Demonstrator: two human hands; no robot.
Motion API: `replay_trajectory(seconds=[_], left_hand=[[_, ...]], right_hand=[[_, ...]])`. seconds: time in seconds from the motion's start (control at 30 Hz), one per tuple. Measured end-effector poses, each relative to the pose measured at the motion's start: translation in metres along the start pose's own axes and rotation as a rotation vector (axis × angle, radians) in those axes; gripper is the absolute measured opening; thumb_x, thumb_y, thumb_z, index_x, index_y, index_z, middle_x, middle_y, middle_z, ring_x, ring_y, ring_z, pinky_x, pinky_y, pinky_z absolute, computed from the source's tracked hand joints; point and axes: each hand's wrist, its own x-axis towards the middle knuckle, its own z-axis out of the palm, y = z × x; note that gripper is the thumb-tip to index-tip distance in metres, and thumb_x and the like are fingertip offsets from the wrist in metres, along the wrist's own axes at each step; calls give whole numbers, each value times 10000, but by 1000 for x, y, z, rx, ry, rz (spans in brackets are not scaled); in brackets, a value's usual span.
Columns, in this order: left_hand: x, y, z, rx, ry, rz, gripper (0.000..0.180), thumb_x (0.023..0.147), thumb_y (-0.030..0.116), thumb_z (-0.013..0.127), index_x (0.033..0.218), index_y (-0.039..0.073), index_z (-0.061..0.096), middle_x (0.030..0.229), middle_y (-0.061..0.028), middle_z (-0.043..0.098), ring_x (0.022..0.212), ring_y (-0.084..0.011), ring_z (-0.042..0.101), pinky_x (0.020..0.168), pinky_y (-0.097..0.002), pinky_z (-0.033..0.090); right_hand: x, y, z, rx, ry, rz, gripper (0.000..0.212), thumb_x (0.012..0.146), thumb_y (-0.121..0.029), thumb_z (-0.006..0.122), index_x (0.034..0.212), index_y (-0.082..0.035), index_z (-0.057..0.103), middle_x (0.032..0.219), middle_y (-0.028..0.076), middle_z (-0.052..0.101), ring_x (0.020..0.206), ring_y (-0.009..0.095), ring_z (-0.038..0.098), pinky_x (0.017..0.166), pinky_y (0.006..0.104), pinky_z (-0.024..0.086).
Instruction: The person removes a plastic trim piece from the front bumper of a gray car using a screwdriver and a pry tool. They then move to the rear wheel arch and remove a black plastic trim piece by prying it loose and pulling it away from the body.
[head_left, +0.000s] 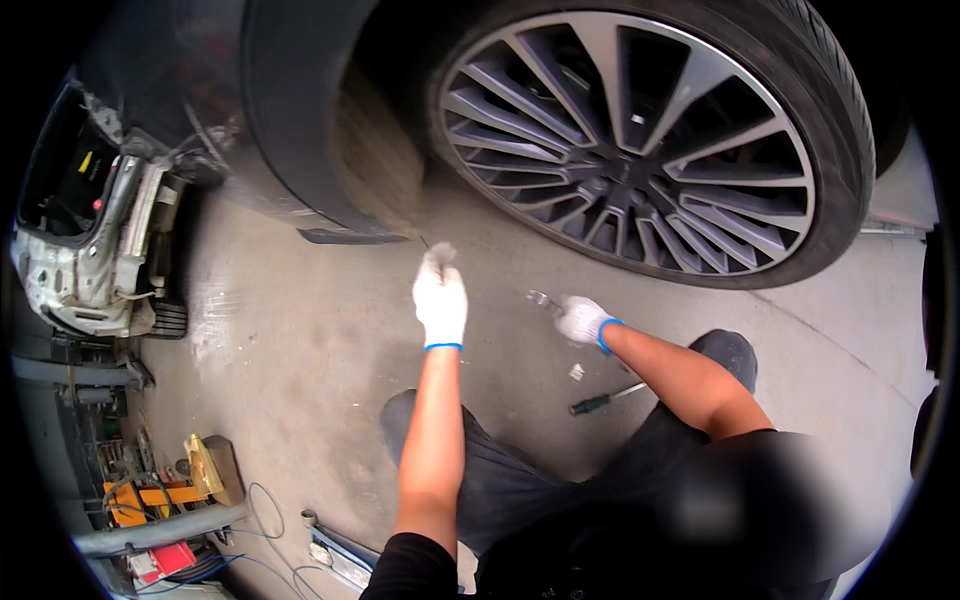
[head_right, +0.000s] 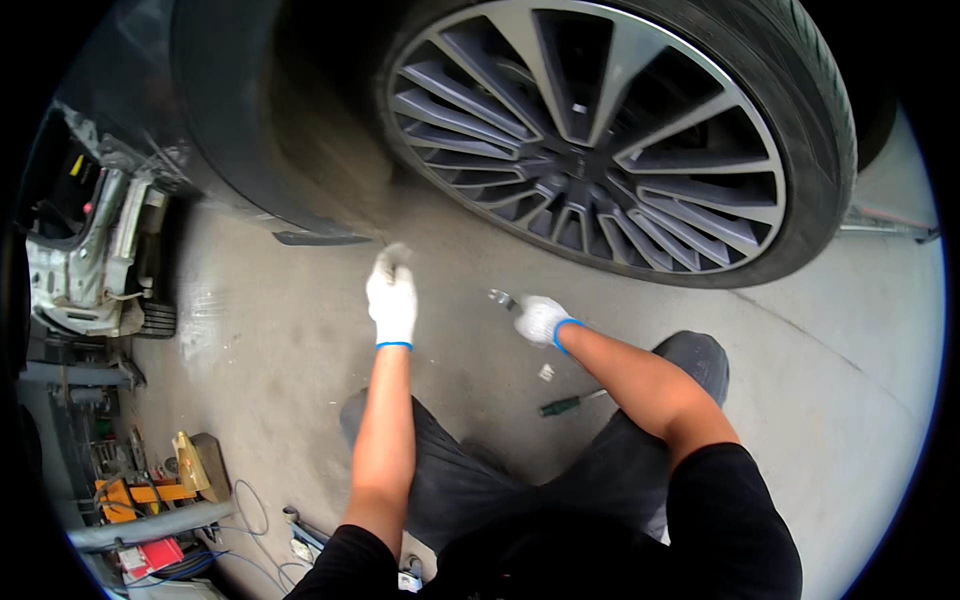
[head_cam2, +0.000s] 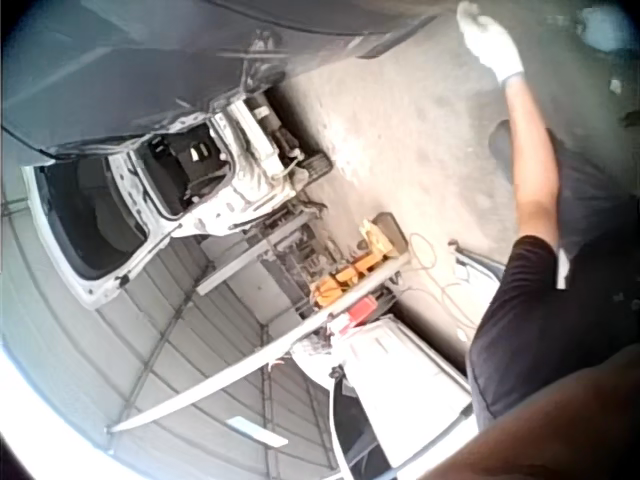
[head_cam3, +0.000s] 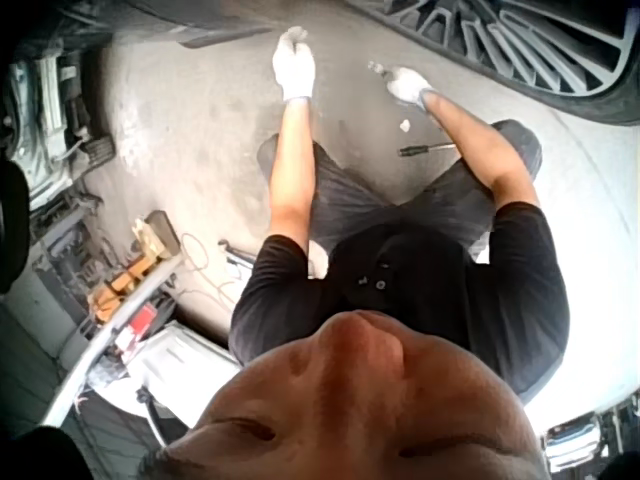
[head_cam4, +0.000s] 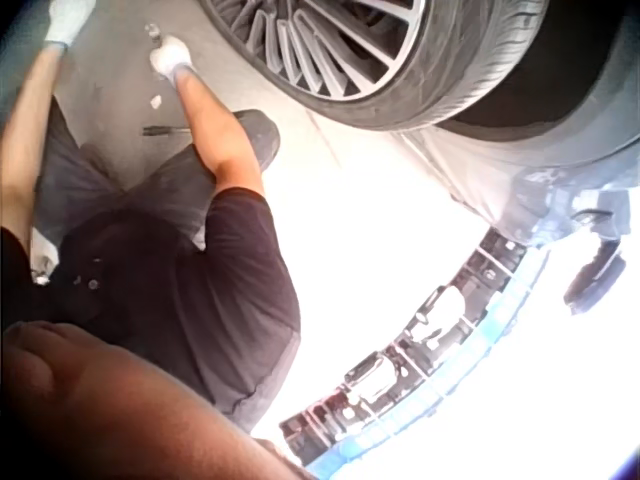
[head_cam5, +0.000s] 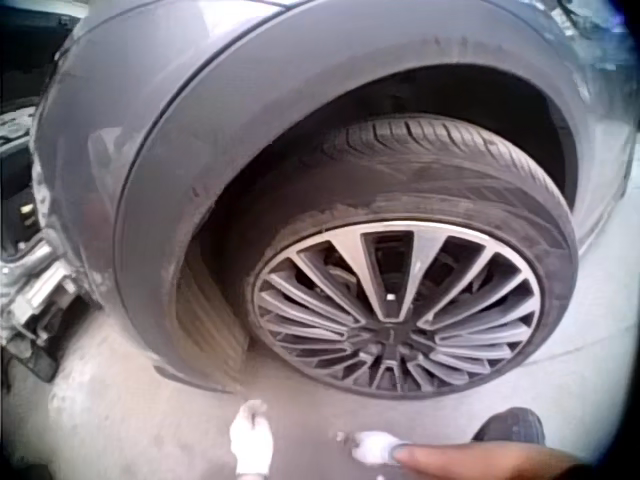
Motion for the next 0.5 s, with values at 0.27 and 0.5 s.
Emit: replay_trajectory(seconds=[0.27,0.5], left_hand=[[-8,20,13,-379,-82,-335,667,861,-88,400,1510,64,417,1480,-129,514,833,-138,603,738,-288,550],[-7,25,7,-405,-84,-356,703,861,-79,387,1551,54,358,1263,-137,538,732,-136,599,645,-276,575]], right_hand=[[35,75,22,-396,41,-12,330,822,-166,589,1029,37,745,1037,275,720,988,436,705,879,483,562],[39,68,44,-315,-196,82,371,793,-112,570,1098,19,734,1022,232,739,988,414,709,886,452,560]])
